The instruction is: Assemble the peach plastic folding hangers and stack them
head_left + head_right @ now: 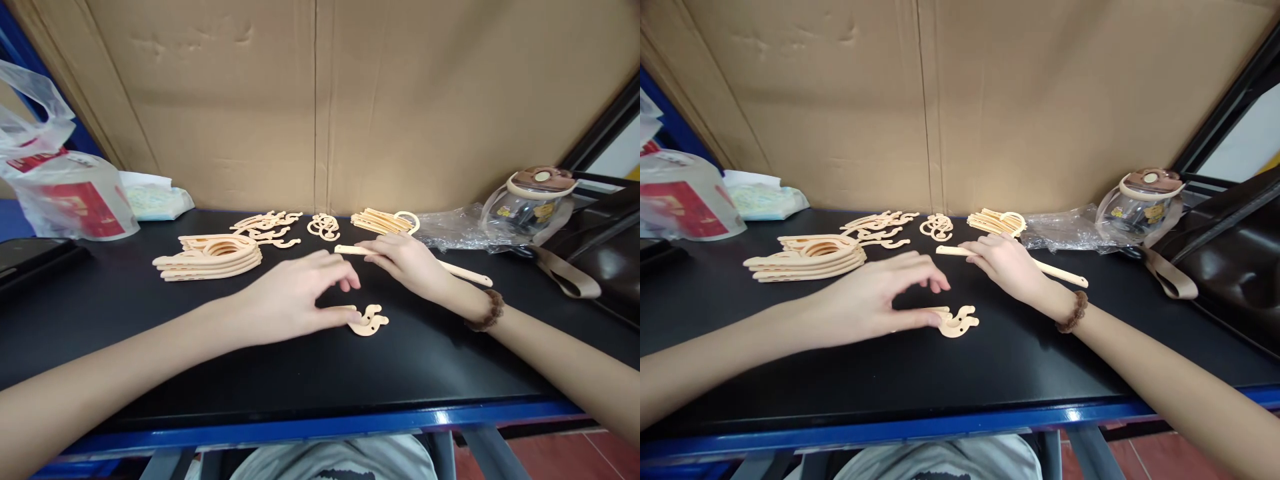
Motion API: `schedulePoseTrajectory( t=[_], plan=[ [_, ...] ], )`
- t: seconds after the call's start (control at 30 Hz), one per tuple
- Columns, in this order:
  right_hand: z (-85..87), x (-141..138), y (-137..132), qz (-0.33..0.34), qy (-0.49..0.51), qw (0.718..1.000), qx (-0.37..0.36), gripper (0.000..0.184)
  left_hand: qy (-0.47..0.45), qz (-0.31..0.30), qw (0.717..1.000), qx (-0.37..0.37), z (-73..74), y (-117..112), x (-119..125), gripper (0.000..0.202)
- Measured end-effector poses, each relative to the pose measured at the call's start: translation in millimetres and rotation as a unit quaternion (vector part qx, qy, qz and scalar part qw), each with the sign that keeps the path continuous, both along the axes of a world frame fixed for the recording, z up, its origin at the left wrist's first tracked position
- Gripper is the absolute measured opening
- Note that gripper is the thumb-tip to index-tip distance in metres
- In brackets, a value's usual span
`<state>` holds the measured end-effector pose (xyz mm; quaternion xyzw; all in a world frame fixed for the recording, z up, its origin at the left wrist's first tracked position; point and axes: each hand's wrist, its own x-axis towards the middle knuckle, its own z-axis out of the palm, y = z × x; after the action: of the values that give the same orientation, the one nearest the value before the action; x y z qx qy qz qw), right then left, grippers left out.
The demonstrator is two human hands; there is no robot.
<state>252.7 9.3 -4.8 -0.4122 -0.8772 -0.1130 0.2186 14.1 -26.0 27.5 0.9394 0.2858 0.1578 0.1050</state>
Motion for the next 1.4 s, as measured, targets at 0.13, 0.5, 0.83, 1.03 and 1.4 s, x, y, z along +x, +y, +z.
schedulePoseTrajectory(
  t=[0.13,0.5,0.83,1.03,1.4],
  plan=[
    [-4.0,-3.3,0.2,0.015,0.020,0.999,-0.026,0.029,0.054,-0.090,0.991,0.080,-14.2,-11.8,11.1,0.037],
    [-7.0,-6.7,-1.4,0.036,0.029,0.997,-0.061,0.031,0.014,-0.031,0.999,0.016,-20.9,-8.2,13.3,0.022],
    [-6.0,-4.3,0.6,0.040,0.017,0.996,-0.081,0.032,-0.116,0.033,0.985,-0.121,-16.1,0.0,9.9,0.017],
    [-5.4,-3.6,1.4,0.040,0.014,0.996,-0.081,0.031,-0.169,0.070,0.969,-0.165,-13.4,19.0,1.7,0.024],
    [-5.2,-3.2,0.5,0.037,0.035,0.996,-0.068,0.035,-0.215,0.165,0.950,-0.157,-15.3,26.9,-1.4,0.027]
  ],
)
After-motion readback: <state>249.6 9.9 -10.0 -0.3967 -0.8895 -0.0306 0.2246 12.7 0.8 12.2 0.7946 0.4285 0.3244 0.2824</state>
